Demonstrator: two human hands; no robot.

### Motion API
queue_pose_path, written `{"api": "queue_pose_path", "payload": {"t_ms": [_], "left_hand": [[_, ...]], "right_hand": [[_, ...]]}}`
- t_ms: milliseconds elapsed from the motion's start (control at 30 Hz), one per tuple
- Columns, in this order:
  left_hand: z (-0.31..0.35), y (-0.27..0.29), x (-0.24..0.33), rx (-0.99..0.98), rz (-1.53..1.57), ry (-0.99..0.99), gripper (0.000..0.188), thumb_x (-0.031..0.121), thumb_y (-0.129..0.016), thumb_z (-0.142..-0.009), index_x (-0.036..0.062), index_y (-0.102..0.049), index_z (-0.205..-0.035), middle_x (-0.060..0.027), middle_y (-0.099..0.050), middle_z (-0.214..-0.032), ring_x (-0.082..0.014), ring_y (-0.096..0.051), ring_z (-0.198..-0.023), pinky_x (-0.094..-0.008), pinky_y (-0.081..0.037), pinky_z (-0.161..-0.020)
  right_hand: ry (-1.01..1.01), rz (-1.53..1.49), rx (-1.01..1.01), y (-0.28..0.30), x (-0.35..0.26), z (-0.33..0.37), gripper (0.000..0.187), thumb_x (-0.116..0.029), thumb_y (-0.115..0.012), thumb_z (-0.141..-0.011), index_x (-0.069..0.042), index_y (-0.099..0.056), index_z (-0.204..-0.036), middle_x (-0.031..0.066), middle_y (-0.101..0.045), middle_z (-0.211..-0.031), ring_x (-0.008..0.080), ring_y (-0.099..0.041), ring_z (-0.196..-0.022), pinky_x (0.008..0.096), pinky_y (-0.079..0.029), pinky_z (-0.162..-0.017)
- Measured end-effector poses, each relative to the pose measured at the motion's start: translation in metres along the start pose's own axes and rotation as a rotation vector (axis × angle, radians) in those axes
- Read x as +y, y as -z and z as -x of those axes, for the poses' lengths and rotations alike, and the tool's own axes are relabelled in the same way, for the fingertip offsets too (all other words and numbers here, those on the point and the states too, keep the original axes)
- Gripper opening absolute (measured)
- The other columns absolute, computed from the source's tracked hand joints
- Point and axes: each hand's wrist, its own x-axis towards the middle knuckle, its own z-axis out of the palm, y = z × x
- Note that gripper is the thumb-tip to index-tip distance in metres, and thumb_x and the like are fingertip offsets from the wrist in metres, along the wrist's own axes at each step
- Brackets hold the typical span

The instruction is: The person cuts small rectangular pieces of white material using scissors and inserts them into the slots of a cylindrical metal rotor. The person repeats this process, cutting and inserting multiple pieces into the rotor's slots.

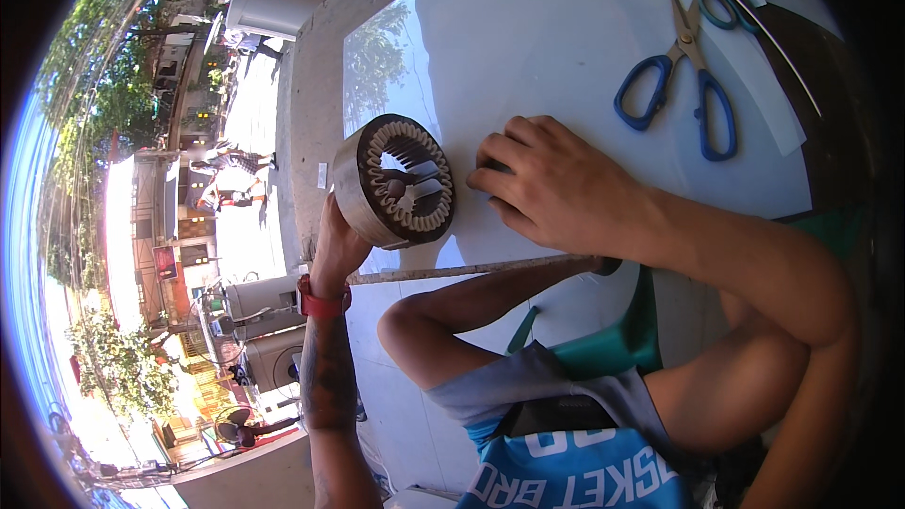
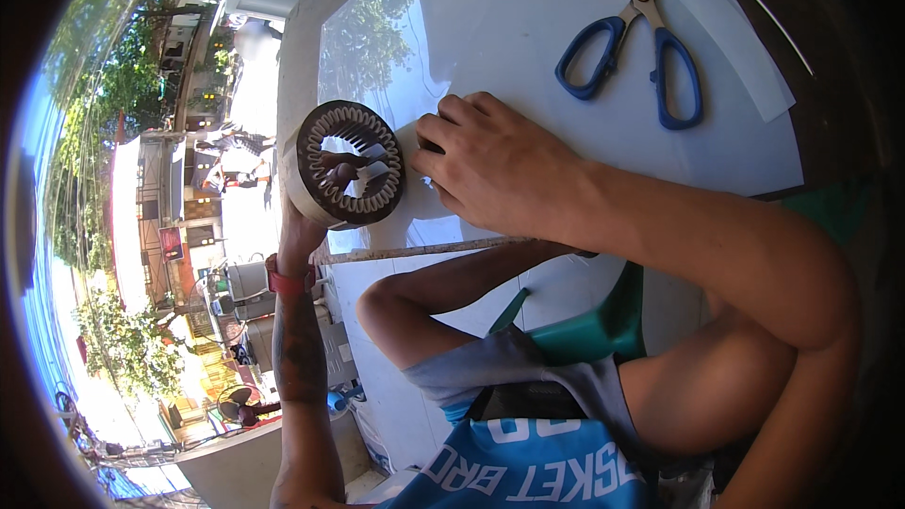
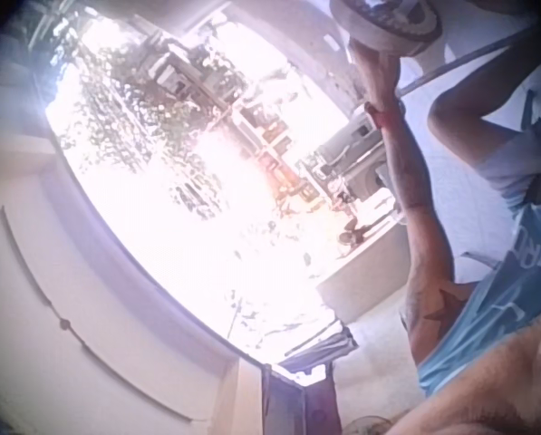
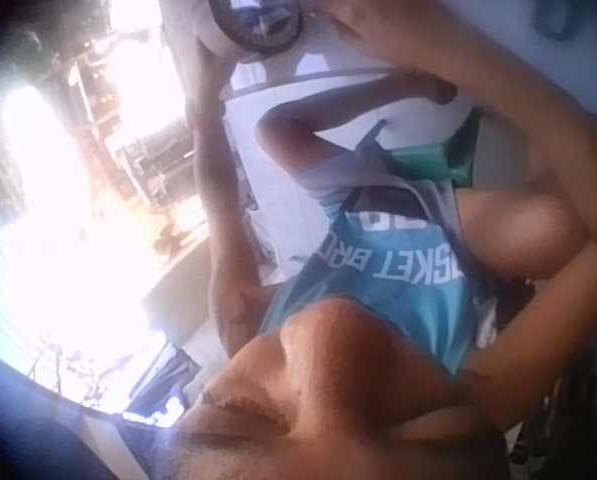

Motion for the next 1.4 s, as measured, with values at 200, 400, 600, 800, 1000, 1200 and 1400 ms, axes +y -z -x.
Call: {"api": "queue_pose_path", "payload": {"t_ms": [200,400,600,800,1000,1200,1400], "left_hand": [[-0.008,0.012,0.010,-0.100,-0.135,-0.092,0.044,0.016,-0.088,-0.086,0.0018,-0.070,-0.124,-0.0106,-0.076,-0.115,-0.0179,-0.070,-0.106,-0.0356,-0.054,-0.094],[-0.005,0.014,0.005,0.015,-0.319,-0.218,0.032,0.008,-0.082,-0.080,-0.0022,-0.075,-0.109,-0.0169,-0.080,-0.103,-0.0289,-0.078,-0.095,-0.0380,-0.059,-0.084],[-0.004,0.009,0.005,0.067,-0.299,-0.292,0.032,0.007,-0.081,-0.079,-0.0020,-0.075,-0.110,-0.0162,-0.080,-0.101,-0.0300,-0.079,-0.092,-0.0380,-0.059,-0.082],[-0.002,0.008,0.005,0.084,-0.289,-0.289,0.030,0.007,-0.082,-0.079,-0.0017,-0.074,-0.107,-0.0170,-0.079,-0.098,-0.0316,-0.078,-0.088,-0.0382,-0.059,-0.078],[0.000,0.007,0.007,0.105,-0.297,-0.290,0.028,0.006,-0.082,-0.080,-0.0021,-0.074,-0.105,-0.0166,-0.079,-0.093,-0.0294,-0.079,-0.084,-0.0373,-0.059,-0.077],[0.003,0.009,0.004,0.064,-0.148,-0.147,0.027,0.007,-0.082,-0.081,-0.0011,-0.077,-0.107,-0.0116,-0.081,-0.096,-0.0180,-0.077,-0.085,-0.0342,-0.059,-0.078],[0.009,0.019,-0.007,0.201,-0.020,0.018,0.025,0.008,-0.077,-0.094,-0.0050,-0.077,-0.115,-0.0079,-0.080,-0.101,-0.0124,-0.071,-0.091,-0.0301,-0.056,-0.082]], "right_hand": [[0.005,0.022,-0.008,0.003,0.000,0.000,0.031,-0.022,-0.071,-0.092,-0.006,-0.073,-0.119,0.0097,-0.064,-0.127,0.0274,-0.056,-0.123,0.0424,-0.045,-0.110],[0.008,0.022,-0.009,0.004,-0.001,0.000,0.030,-0.023,-0.071,-0.093,-0.006,-0.072,-0.117,0.0096,-0.065,-0.127,0.0265,-0.057,-0.124,0.0416,-0.045,-0.110],[0.004,0.000,-0.009,0.003,-0.001,0.000,0.033,-0.020,-0.072,-0.091,-0.006,-0.072,-0.122,0.0099,-0.062,-0.126,0.0282,-0.055,-0.121,0.0438,-0.044,-0.111],[0.004,-0.004,-0.002,0.003,-0.001,0.000,0.034,-0.020,-0.072,-0.091,-0.006,-0.072,-0.122,0.0100,-0.062,-0.125,0.0284,-0.056,-0.120,0.0437,-0.044,-0.111],[0.005,0.006,-0.008,0.004,-0.001,0.000,0.034,-0.019,-0.072,-0.091,-0.006,-0.072,-0.122,0.0094,-0.062,-0.126,0.0280,-0.056,-0.121,0.0432,-0.044,-0.110],[0.001,-0.018,-0.007,0.003,0.000,0.000,0.034,-0.020,-0.072,-0.091,-0.006,-0.072,-0.122,0.0096,-0.062,-0.127,0.0278,-0.055,-0.122,0.0432,-0.045,-0.110],[0.005,-0.014,0.003,0.002,0.001,0.001,0.035,-0.020,-0.072,-0.092,-0.006,-0.073,-0.123,0.0099,-0.062,-0.127,0.0283,-0.055,-0.122,0.0432,-0.045,-0.109]]}}
